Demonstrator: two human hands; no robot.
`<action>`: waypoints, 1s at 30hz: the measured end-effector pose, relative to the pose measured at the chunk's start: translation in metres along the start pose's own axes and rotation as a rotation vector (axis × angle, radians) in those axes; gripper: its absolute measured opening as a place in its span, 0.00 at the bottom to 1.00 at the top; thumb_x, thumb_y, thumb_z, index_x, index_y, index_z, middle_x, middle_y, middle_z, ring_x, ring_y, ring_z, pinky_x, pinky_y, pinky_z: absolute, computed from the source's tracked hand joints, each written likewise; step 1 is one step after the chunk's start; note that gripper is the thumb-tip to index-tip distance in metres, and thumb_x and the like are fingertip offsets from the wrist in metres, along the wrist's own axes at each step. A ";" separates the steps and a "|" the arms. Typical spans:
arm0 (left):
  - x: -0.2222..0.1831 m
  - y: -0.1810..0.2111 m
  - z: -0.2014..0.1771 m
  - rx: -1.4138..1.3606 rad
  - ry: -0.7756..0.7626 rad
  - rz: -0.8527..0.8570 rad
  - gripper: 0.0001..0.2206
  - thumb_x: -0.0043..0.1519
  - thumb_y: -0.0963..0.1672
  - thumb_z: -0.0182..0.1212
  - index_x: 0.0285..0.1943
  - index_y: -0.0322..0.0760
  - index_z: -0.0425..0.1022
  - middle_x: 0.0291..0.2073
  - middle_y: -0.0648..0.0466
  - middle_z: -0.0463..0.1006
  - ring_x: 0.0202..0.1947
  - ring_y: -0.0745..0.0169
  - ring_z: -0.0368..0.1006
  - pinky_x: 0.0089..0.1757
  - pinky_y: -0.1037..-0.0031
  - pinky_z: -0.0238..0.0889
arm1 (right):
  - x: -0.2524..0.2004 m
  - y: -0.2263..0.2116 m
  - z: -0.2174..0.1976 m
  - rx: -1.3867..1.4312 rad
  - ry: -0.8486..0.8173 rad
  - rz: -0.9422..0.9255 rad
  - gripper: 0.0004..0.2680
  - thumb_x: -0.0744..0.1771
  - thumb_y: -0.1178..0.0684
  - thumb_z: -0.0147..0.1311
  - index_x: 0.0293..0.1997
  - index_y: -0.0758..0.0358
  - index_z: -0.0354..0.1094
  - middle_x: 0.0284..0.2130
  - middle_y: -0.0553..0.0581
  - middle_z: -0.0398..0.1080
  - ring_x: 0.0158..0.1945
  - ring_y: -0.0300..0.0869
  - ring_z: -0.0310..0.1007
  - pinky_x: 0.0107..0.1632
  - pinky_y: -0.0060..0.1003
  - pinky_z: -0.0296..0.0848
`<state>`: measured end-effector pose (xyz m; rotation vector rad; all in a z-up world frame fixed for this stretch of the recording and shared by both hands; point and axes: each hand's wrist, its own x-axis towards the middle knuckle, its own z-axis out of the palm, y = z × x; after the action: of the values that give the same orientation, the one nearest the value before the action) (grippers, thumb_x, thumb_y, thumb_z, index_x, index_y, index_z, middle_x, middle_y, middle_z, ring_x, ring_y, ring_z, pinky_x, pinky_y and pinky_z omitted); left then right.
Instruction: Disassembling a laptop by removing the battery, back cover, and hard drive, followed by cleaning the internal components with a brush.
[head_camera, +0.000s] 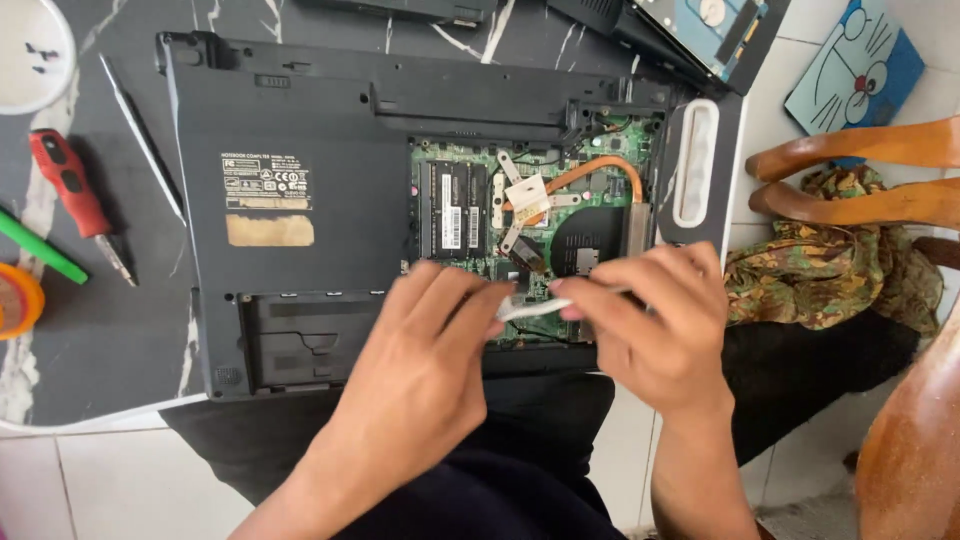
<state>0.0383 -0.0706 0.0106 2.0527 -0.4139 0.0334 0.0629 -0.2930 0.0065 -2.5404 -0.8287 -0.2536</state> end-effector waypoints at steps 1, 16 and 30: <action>0.003 -0.002 0.001 0.065 0.024 0.049 0.15 0.58 0.35 0.62 0.55 0.25 0.74 0.44 0.46 0.73 0.39 0.48 0.66 0.42 0.63 0.59 | 0.000 0.004 0.004 -0.037 0.007 0.031 0.03 0.63 0.61 0.64 0.34 0.57 0.80 0.28 0.48 0.66 0.29 0.40 0.55 0.39 0.38 0.52; 0.019 -0.046 -0.014 0.545 0.078 0.066 0.26 0.60 0.50 0.69 0.63 0.31 0.74 0.63 0.42 0.64 0.61 0.41 0.60 0.57 0.50 0.50 | 0.007 0.008 0.017 0.213 0.145 0.331 0.08 0.62 0.71 0.66 0.29 0.75 0.66 0.30 0.59 0.72 0.21 0.38 0.54 0.27 0.31 0.55; 0.016 -0.048 -0.016 0.463 0.114 0.074 0.27 0.57 0.48 0.72 0.61 0.26 0.74 0.63 0.44 0.67 0.62 0.43 0.62 0.58 0.50 0.51 | 0.002 0.015 0.011 0.114 0.184 0.308 0.07 0.61 0.71 0.67 0.30 0.75 0.70 0.30 0.62 0.75 0.20 0.39 0.54 0.25 0.32 0.50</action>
<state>0.0704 -0.0404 -0.0186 2.4731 -0.4404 0.3157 0.0742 -0.2970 -0.0082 -2.4494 -0.3648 -0.3237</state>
